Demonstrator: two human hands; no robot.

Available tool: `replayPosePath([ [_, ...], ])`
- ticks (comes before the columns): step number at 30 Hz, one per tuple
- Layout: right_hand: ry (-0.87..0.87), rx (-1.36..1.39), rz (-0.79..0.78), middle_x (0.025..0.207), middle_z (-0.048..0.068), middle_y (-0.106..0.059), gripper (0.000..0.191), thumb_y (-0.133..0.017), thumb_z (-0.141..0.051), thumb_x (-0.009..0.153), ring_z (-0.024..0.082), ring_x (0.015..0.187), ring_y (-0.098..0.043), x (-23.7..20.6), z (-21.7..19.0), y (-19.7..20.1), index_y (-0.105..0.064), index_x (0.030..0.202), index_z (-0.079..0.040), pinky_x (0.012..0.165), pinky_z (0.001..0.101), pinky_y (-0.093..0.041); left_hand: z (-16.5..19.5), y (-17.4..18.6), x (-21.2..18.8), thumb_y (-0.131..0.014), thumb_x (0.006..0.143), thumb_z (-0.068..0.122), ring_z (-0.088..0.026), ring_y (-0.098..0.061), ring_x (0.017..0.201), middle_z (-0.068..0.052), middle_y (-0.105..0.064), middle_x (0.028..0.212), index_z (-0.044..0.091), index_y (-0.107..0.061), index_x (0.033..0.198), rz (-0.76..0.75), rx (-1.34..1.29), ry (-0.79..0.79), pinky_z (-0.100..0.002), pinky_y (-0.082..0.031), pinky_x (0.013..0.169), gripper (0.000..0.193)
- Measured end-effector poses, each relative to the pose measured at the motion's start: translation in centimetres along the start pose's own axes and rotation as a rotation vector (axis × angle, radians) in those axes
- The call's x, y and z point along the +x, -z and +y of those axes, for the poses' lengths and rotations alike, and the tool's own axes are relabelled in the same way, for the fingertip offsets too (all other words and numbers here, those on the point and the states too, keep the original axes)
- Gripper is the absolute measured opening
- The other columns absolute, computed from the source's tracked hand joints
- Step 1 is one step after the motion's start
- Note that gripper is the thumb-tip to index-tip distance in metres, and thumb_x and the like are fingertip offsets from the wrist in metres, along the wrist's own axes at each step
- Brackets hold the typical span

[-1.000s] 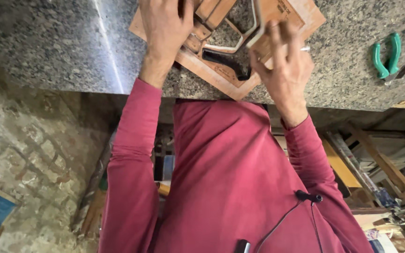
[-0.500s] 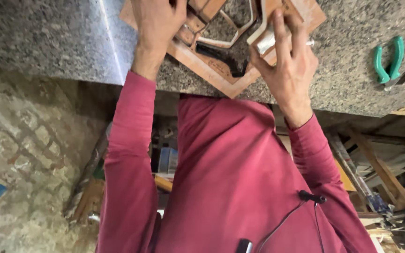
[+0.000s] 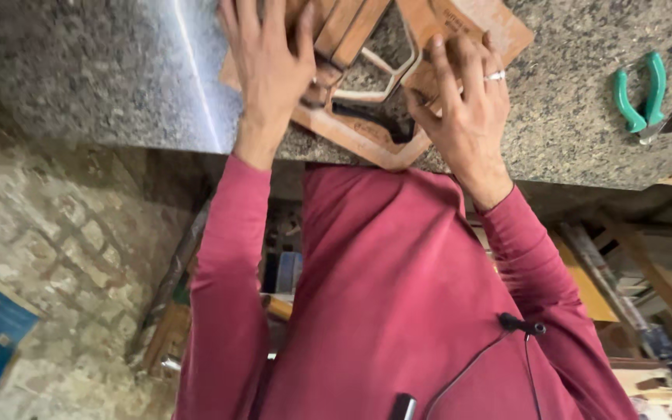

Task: The person fits shaped wooden inlay pieces into a recessed wooden frame board on a granite workbench, pressing them into place by hand and tapping them with a hammer. They pick up pieces one at a time, seat them into the cutout pattern, and press the assembled board flat with both hands.

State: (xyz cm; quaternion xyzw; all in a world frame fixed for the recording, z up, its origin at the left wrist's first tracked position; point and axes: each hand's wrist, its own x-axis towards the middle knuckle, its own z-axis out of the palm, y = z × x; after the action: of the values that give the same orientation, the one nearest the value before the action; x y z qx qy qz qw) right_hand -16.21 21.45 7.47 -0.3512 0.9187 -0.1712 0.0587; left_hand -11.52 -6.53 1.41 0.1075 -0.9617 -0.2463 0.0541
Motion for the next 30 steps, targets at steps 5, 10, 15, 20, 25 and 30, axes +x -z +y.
replayPosePath([
  [5, -0.186, 0.168, 0.049, 0.161, 0.021, -0.043, 0.081, -0.096, -0.03, 0.097, 0.043, 0.151, -0.042, -2.8, 0.2, -0.3, -0.049, 0.157, -0.002, 0.131, 0.0584, -0.032, 5.4, 1.9, 3.2, -0.063, 0.099, 0.019, -0.031, -0.05, 0.135, -0.008, -0.043, 0.159, 0.019, -0.046, 0.155, -0.6, -0.242, -0.205, -0.048, -0.043, 0.111, 0.059],
  [10, -0.466, 0.227, 0.121, 0.168, 0.024, -0.03, 0.098, -0.094, -0.042, 0.094, 0.046, 0.154, -0.033, -6.5, -1.0, -1.4, -0.035, 0.164, -0.008, 0.13, 0.0588, -0.029, 7.2, 0.5, 7.1, -0.066, 0.1, 0.014, -0.026, -0.053, 0.137, -0.006, -0.057, 0.14, 0.005, -0.061, 0.132, -0.431, -0.14, -0.856, -0.044, -0.041, 0.121, 0.034],
  [15, -0.562, 0.229, 0.018, 0.166, 0.035, -0.021, 0.116, -0.097, -0.05, 0.092, 0.053, 0.155, -0.023, -6.6, -1.3, -3.4, -0.023, 0.168, -0.004, 0.13, 0.0636, -0.023, 6.8, 0.5, 8.7, -0.062, 0.096, 0.009, -0.027, -0.054, 0.133, -0.007, -0.06, 0.131, 0.001, -0.065, 0.127, -0.506, -0.21, -0.922, -0.044, -0.043, 0.118, 0.033],
  [20, -0.534, 0.347, 0.081, 0.169, 0.033, -0.014, 0.107, -0.091, -0.028, 0.09, 0.049, 0.158, -0.023, -5.6, -0.5, -3.7, -0.022, 0.168, -0.004, 0.132, 0.0615, -0.02, 7.2, 0.9, 8.6, -0.063, 0.093, 0.008, -0.028, -0.055, 0.126, -0.008, -0.06, 0.132, 0.003, -0.065, 0.129, -0.5, -0.17, -0.874, -0.046, -0.045, 0.113, 0.037],
  [25, -0.523, 0.381, 0.067, 0.167, 0.032, -0.012, 0.106, -0.088, -0.025, 0.089, 0.048, 0.158, -0.022, -5.4, -0.1, -3.2, -0.023, 0.169, -0.004, 0.132, 0.0601, -0.02, 7.5, 1.3, 8.1, -0.067, 0.093, 0.009, -0.028, -0.056, 0.121, -0.008, -0.06, 0.128, 0.004, -0.067, 0.132, -0.547, -0.164, -0.841, -0.046, -0.047, 0.108, 0.039],
  [30, -0.494, 0.38, 0.047, 0.167, 0.032, -0.009, 0.109, -0.089, -0.026, 0.088, 0.05, 0.157, -0.023, -5.7, 0.0, -3.2, -0.022, 0.171, -0.004, 0.131, 0.0609, -0.022, 7.8, 2.2, 8.4, -0.067, 0.091, 0.008, -0.028, -0.057, 0.118, -0.006, -0.061, 0.127, 0.003, -0.067, 0.132, -0.59, -0.14, -0.87, -0.045, -0.046, 0.107, 0.042],
])
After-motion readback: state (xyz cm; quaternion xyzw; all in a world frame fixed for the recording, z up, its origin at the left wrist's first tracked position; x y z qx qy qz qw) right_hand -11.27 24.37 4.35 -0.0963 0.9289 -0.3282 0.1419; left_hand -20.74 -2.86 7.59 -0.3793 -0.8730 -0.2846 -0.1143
